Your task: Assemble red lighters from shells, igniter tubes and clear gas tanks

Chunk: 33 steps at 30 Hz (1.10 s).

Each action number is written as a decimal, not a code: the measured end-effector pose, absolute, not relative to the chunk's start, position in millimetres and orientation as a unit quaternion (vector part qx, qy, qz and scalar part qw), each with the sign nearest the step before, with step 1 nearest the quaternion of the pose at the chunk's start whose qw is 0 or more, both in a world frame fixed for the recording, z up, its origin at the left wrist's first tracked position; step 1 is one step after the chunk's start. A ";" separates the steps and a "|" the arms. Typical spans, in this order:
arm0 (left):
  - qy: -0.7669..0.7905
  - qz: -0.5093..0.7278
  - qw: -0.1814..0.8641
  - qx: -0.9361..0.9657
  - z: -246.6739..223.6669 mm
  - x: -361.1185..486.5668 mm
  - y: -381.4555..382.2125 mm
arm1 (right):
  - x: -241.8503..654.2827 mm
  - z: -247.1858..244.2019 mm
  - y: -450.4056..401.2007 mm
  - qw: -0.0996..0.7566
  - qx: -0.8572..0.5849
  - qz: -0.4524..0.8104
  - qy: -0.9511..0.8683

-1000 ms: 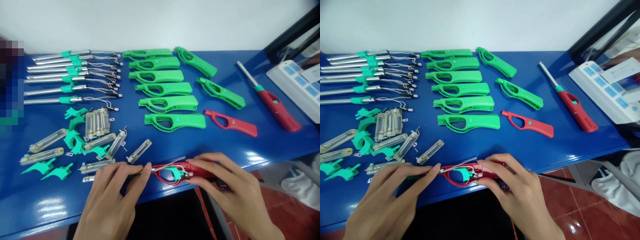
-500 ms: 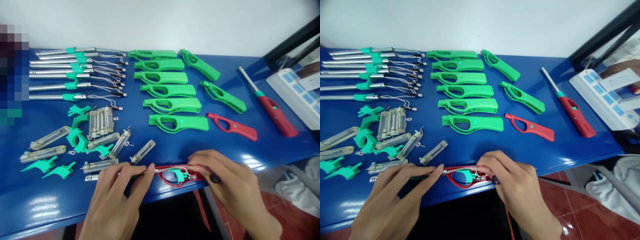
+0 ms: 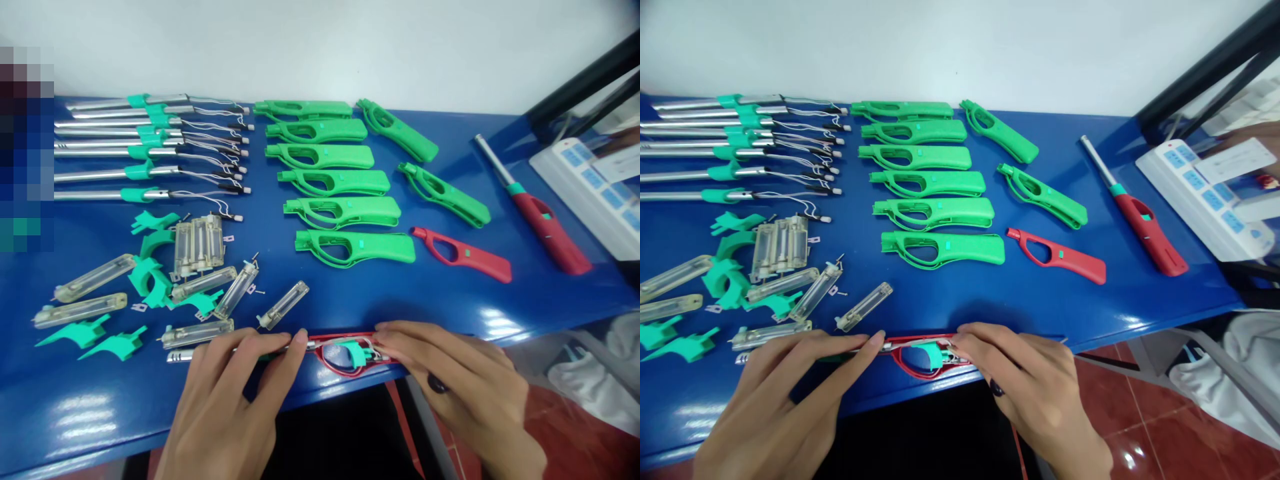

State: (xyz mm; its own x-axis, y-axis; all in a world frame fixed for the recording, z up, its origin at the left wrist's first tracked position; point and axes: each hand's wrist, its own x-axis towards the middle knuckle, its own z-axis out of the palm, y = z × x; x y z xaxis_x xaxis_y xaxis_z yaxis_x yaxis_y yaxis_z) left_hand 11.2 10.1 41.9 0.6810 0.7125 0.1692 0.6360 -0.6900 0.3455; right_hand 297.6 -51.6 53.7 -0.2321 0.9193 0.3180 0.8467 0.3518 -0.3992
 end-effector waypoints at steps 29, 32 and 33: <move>0.446 0.198 0.082 0.869 63.7 40.5 43.2 | 323.9 50.5 -44.4 0.327 -0.699 -0.115 -0.626; 0.446 0.180 0.083 0.873 60.3 44.5 47.5 | 313.9 58.6 -43.3 0.350 -0.663 -0.088 -0.656; 0.444 0.183 0.083 0.873 60.4 45.0 47.9 | 309.9 61.8 -43.1 0.356 -0.651 -0.072 -0.667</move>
State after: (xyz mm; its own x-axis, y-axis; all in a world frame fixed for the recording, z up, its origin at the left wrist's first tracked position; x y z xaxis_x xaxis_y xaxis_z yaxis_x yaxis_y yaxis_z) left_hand 45.0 47.9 60.4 0.5384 0.8062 0.2454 0.7453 -0.5914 0.3077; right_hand 309.9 -43.1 61.8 0.1005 0.8170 0.5678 0.9194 0.1419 -0.3669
